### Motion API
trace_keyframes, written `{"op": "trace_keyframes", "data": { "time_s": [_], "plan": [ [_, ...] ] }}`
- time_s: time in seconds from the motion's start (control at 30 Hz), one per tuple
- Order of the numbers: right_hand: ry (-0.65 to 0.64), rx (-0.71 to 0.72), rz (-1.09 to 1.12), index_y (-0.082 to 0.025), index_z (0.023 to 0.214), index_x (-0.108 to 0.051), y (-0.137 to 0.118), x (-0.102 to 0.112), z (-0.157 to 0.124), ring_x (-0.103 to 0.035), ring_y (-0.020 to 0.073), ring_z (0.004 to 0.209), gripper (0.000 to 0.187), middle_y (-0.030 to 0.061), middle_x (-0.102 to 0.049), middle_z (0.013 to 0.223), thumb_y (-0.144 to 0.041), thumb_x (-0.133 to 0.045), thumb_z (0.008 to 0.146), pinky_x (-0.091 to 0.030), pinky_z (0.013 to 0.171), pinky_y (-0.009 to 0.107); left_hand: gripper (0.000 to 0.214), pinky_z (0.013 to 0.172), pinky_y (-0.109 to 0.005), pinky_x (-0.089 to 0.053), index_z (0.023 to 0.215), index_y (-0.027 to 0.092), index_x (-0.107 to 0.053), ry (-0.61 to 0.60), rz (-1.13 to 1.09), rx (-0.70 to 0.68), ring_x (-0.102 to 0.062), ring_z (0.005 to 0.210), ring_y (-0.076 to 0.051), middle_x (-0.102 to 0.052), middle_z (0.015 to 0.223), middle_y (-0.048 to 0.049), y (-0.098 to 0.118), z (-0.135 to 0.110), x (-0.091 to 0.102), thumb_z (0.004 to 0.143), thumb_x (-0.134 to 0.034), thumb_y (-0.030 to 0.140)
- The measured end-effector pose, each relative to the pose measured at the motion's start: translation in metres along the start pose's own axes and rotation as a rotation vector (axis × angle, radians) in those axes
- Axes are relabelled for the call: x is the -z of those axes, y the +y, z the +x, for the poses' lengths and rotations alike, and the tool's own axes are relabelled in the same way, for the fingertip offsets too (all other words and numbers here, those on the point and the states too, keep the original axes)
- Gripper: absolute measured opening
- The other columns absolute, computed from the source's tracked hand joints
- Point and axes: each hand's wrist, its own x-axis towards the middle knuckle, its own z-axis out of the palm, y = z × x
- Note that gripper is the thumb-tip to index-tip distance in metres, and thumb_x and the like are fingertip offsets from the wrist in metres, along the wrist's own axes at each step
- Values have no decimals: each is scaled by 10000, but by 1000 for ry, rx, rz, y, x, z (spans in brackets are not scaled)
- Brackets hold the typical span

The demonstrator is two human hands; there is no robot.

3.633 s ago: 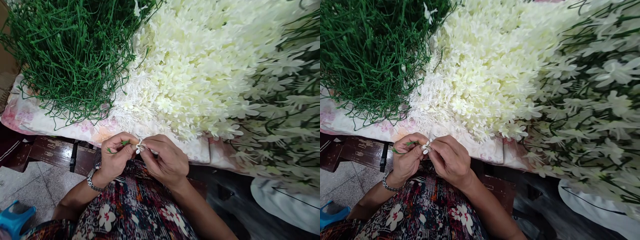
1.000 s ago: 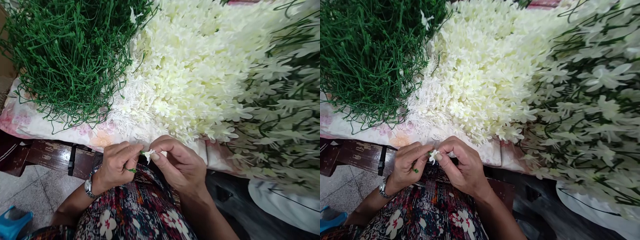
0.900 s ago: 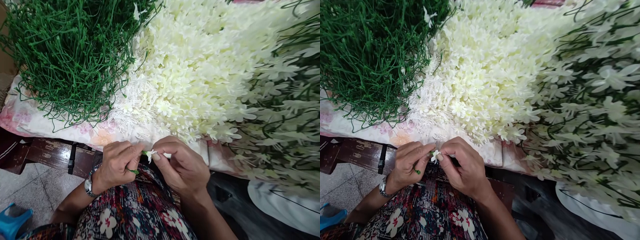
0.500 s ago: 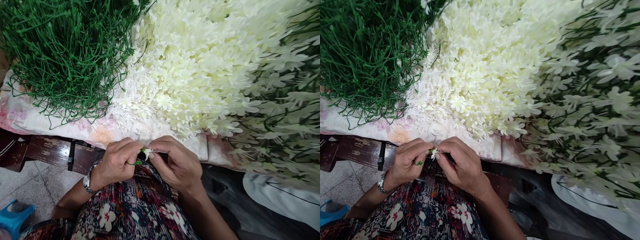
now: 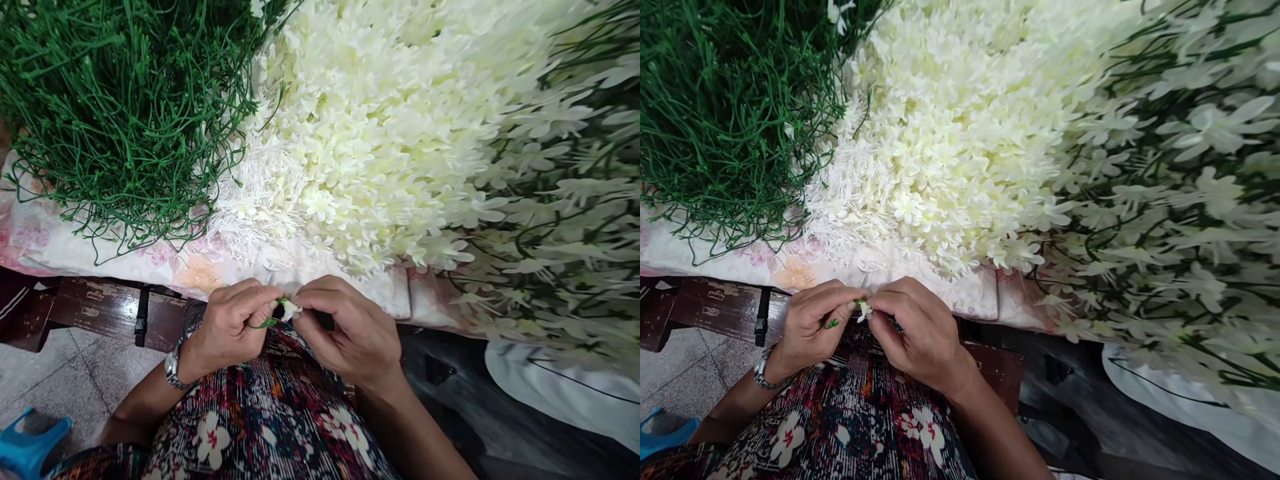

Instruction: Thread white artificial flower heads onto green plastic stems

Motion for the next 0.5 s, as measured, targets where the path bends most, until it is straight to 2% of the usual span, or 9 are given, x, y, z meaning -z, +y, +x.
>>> {"op": "trace_keyframes", "data": {
  "time_s": [0.13,0.23,0.33,0.5],
  "plan": [
    [-29,16,-83,-177,895,-512,-1,2,0,-539,118,685,243,25,-579,725,-43,-520,692,-461,570,251,179,477,-195,-386,899,128,-569,-11,104,-47,-473,543,-79,-534,614,3,0,1,1,769,-463,66],
    [-21,-1,-68,-170,868,-520,-1,2,0,-540,111,671,230,20,-578,710,-37,-528,680,-455,563,240,179,506,-207,-407,883,132,-570,-36,173,-72,-496,567,-86,-557,634,-5,0,1,1,762,-462,58],
    [-13,-82,8,-177,825,-529,-1,3,-1,-538,98,648,196,4,-571,687,-43,-524,681,-442,548,225,187,523,-207,-422,885,140,-567,-42,170,-79,-514,579,-86,-569,642,-2,-1,0,1,763,-450,60],
    [-92,-189,101,-182,771,-529,-1,6,0,-520,82,599,122,-12,-557,653,-76,-505,716,-421,527,213,196,514,-210,-406,838,144,-563,-83,183,-95,-495,570,-86,-548,629,4,-3,0,2,748,-418,49]
  ]
}}
